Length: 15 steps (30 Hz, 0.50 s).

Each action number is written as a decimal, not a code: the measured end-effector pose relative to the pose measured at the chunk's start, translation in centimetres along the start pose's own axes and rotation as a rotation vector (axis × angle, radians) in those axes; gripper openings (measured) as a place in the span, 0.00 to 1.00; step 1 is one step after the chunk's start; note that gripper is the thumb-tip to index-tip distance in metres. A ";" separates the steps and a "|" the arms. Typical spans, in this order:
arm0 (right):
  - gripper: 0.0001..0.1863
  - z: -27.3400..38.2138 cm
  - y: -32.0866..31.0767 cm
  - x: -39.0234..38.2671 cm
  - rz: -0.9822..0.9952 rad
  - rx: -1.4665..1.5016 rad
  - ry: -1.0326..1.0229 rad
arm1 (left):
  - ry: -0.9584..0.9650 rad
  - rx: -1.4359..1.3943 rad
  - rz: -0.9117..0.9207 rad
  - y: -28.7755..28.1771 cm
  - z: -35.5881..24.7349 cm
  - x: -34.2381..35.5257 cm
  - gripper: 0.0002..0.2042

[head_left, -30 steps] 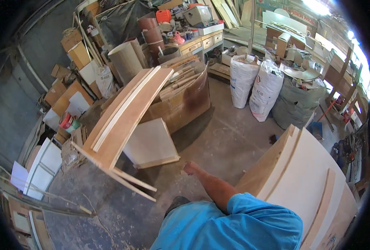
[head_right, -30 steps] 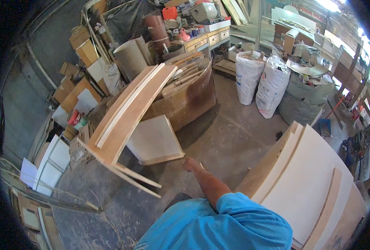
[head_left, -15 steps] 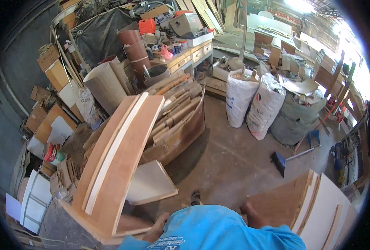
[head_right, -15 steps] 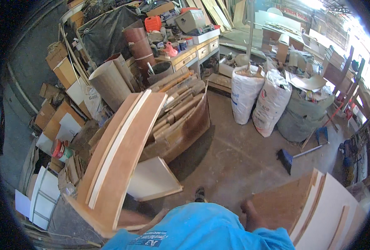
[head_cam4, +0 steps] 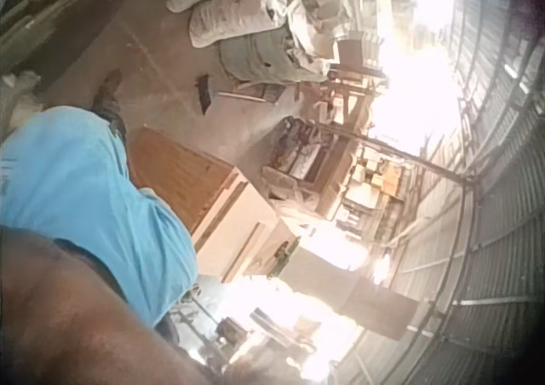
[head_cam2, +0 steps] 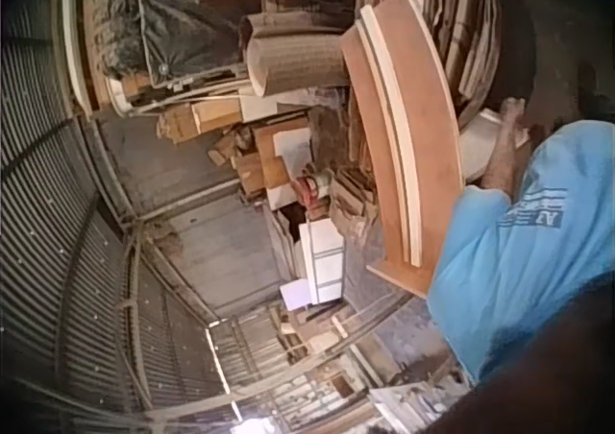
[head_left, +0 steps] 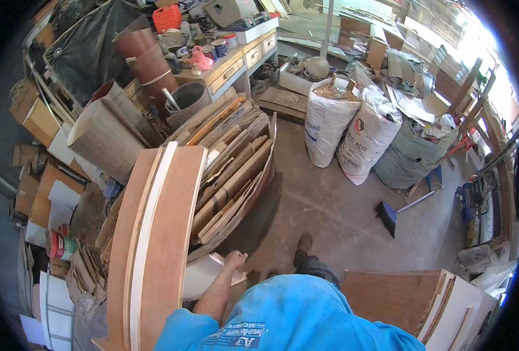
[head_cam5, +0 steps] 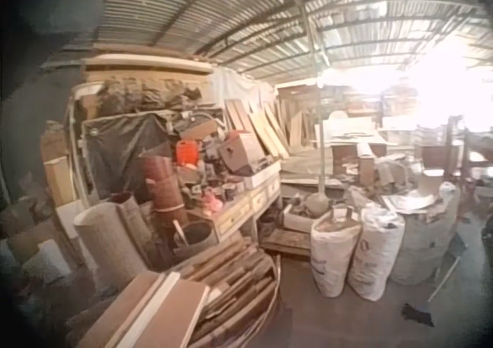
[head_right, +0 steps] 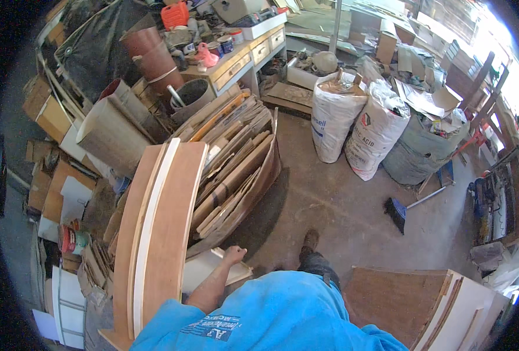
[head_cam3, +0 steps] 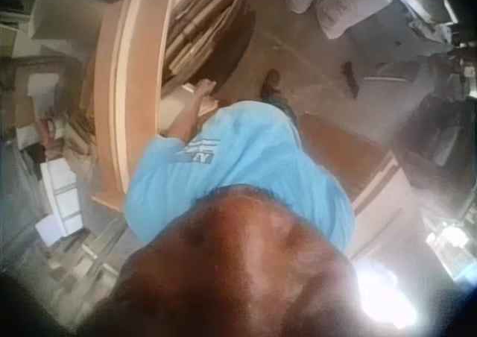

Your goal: The person walks through a workshop, picks up a wood trimmer, and uses it to cut a rectangular slot into a white laminated board.

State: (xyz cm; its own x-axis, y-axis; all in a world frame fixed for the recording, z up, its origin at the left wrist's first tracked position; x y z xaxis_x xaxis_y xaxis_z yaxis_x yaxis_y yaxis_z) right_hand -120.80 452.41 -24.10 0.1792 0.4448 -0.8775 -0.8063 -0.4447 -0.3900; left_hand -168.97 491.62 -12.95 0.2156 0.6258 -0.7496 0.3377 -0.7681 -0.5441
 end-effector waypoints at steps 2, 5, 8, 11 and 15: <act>0.19 1.1 -2.7 2.9 -0.041 0.105 -0.009 | -0.056 -0.023 0.149 1.8 -1.6 2.2 0.25; 0.19 6.1 -8.0 7.8 -0.013 -0.150 -0.102 | -0.144 -0.195 0.319 4.9 -1.7 3.8 0.25; 0.16 10.1 -12.1 10.6 0.094 -0.868 -0.260 | -0.103 -0.298 0.375 3.9 -7.9 3.8 0.25; 0.14 3.2 -24.8 17.3 -0.101 -0.943 -0.212 | 0.145 -0.306 0.353 2.3 -19.3 10.3 0.24; 0.08 13.0 -34.5 22.2 0.027 -0.730 -0.173 | 0.193 -0.228 0.182 -6.2 -27.7 14.7 0.23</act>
State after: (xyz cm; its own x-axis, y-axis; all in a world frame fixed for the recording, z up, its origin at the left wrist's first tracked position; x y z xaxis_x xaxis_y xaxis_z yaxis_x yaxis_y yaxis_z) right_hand -96.34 487.70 -26.56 0.0252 0.5155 -0.8565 -0.2195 -0.8330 -0.5078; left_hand -142.51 509.29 -10.14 0.4533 0.5121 -0.7296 0.4691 -0.8330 -0.2933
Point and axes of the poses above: each hand's wrist, its own x-axis towards the middle knuckle, its own y-axis out of the palm, z = x × y, the point moved 10 cm from there along x, towards the middle knuckle, and after that the axes turned 12 degrees about z, right-handed, at the moved point
